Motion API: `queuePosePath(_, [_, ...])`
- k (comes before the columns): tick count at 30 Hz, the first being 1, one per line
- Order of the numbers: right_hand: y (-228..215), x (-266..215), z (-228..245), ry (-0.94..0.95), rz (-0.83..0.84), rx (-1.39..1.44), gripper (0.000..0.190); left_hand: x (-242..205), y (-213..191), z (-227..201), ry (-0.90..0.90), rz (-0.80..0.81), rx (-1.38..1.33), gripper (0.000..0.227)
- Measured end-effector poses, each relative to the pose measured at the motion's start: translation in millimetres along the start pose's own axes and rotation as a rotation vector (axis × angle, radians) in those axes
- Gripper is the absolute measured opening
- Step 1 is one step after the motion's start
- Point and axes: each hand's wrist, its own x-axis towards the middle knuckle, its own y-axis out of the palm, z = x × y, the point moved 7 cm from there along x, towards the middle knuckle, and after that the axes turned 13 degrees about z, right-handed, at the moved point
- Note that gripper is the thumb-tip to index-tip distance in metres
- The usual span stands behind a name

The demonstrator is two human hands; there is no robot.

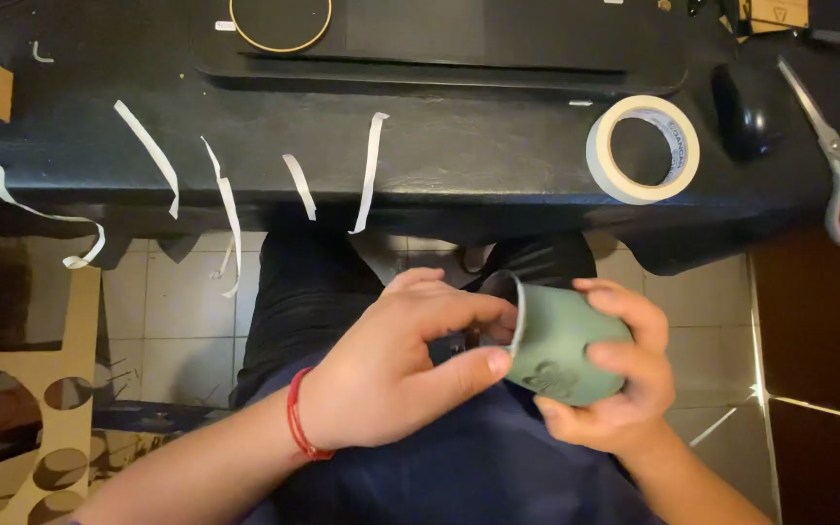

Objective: The person applies strips of white tape to the rim of a small metal cup. They handle multiple cups, placing some on the table and others on a roll of tape, while repeatedly picking up and applying tape strips to the cup's edge.

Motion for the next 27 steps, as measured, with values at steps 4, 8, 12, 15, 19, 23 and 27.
queuePosePath(4, [2.6,-3.3,7.6,-0.132,0.106,-0.139,0.056,1.3,10.9,24.0,-0.129,0.046,-0.453,0.02])
queuePosePath(8, [6.9,-3.2,13.2,-0.277,0.123,-0.223,0.041,-5.7,21.8,52.6,-0.264,-0.019,-0.803,0.013])
queuePosePath(12, [6.5,-1.7,15.8,-0.367,0.183,-0.232,0.025,-9.4,19.9,56.5,-0.315,-0.031,-0.867,0.005])
queuePosePath(15, [6.6,0.3,16.9,-0.429,0.244,-0.267,0.029,-10.5,25.8,57.0,-0.223,0.051,-0.922,0.008])
queuePosePath(19, [7.3,-0.8,14.4,-0.429,0.295,-0.267,0.027,-13.2,28.8,57.6,-0.239,0.027,-0.922,0.014])
queuePosePath(23, [8.8,-3.1,15.3,-0.443,0.302,-0.26,0.026,-18.6,31.3,59.9,-0.296,0.028,-0.821,0.013])
queuePosePath(27, [9.9,-7.8,15.7,-0.45,0.321,-0.246,0.026,-19.5,38.3,57.4,-0.153,0.072,-0.812,0.018])
